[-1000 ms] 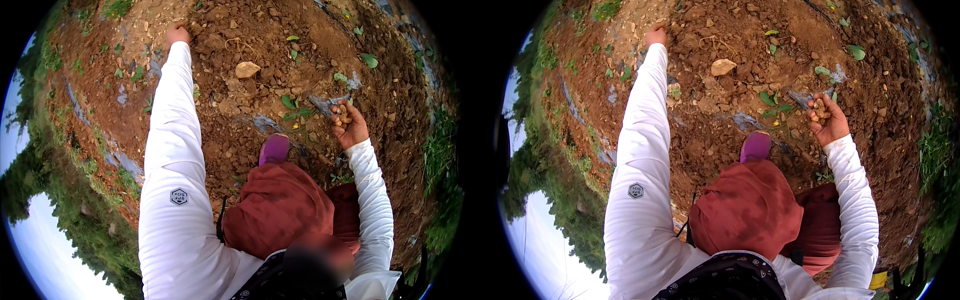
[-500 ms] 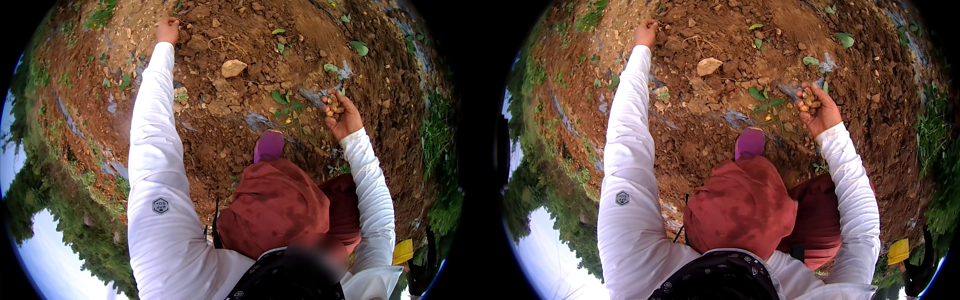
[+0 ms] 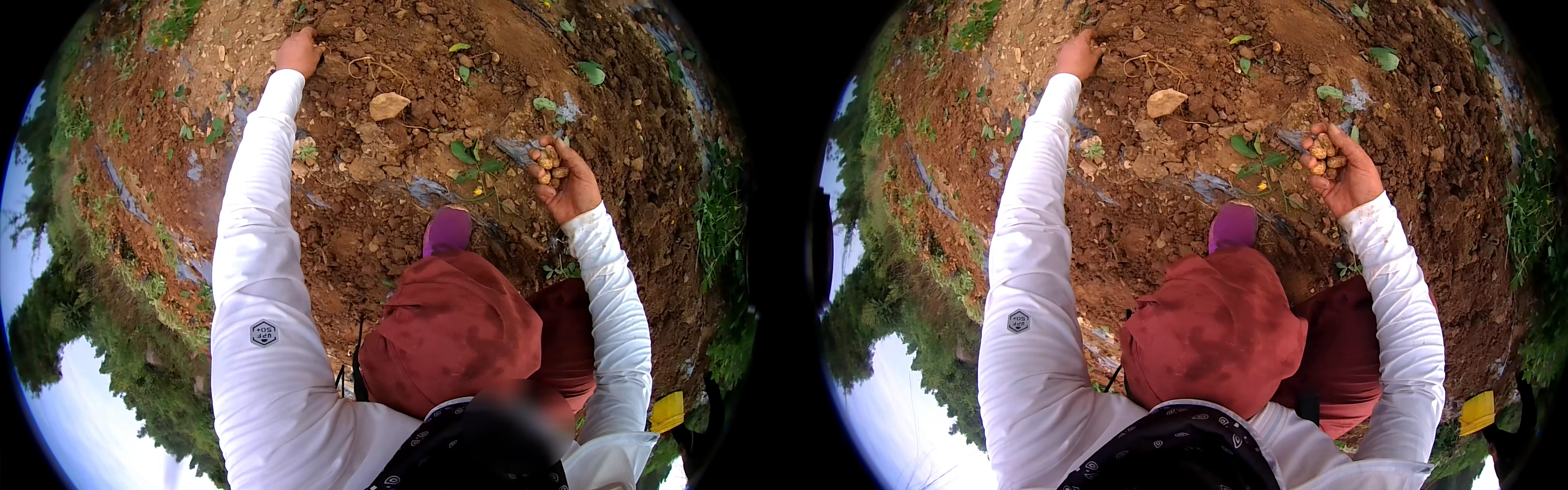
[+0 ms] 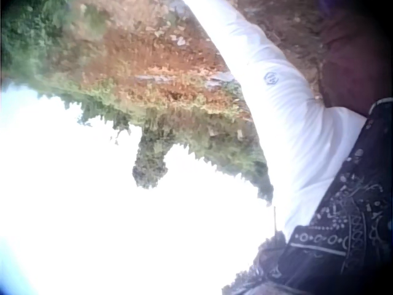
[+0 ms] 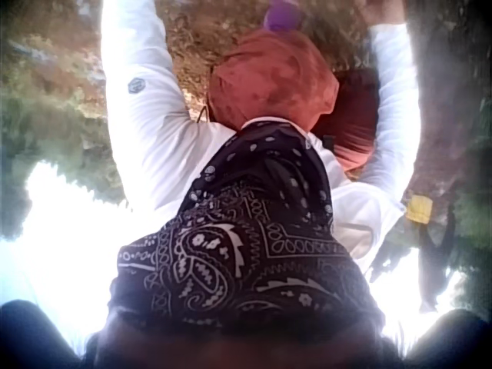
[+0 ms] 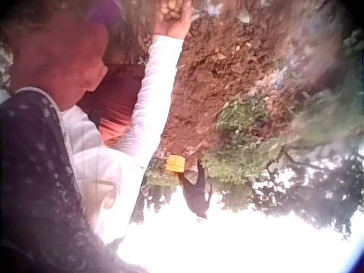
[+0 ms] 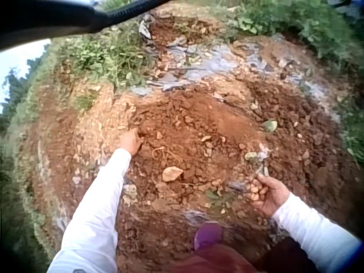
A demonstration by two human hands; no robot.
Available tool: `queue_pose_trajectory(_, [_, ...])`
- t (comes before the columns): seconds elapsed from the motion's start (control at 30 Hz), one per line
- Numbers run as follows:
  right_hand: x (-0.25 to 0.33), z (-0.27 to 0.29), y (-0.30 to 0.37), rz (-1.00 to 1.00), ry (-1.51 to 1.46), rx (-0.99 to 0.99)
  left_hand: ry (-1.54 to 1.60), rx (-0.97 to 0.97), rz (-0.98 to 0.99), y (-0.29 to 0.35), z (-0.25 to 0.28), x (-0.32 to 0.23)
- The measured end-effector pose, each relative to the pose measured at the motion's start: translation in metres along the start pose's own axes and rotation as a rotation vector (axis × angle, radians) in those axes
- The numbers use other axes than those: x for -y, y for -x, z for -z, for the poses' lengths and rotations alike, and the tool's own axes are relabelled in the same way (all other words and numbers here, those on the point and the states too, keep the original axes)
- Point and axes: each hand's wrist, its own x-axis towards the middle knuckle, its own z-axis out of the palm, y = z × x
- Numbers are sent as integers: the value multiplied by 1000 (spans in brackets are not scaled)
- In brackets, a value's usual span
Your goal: The person pulls peanut plants from the soil by hand, shakes off excess dirt, and gathers them into a pile. They then pick up loose peanuts from the ground and place them into a yellow bucket.
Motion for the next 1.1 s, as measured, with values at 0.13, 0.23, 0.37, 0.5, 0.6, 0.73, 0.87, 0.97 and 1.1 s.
queue_pose_trajectory(0.13, [-6, 6, -4, -25, 29, -66, 85, 12, 123, 0, -3, 0])
queue_pose_trajectory(0.23, [-9, 1, -4, -36, 43, -91, 42, -149, 150, 8, -9, -1])
queue_pose_trajectory(0.37, [-13, -5, -8, -66, 41, -24, 299, -412, 275, 42, 0, -38])
queue_pose_trajectory(0.5, [-31, -19, -29, -101, 38, 51, 548, -443, 106, 98, 44, -102])
queue_pose_trajectory(0.6, [-50, -41, -51, -123, 14, 58, 696, -364, -171, 136, 81, -154])
queue_pose_trajectory(0.73, [-70, -80, -71, -94, -104, 32, 685, -155, -481, 159, 99, -180])
queue_pose_trajectory(0.87, [-69, -76, -81, -77, -264, 165, 1005, 61, -393, 146, 93, -168])
queue_pose_trajectory(0.97, [-52, -65, -74, -62, -166, 270, 1371, 132, -62, 120, 84, -157])
queue_pose_trajectory(1.1, [-21, -67, -37, -88, 10, 268, 1203, -39, 142, 91, 61, -128])
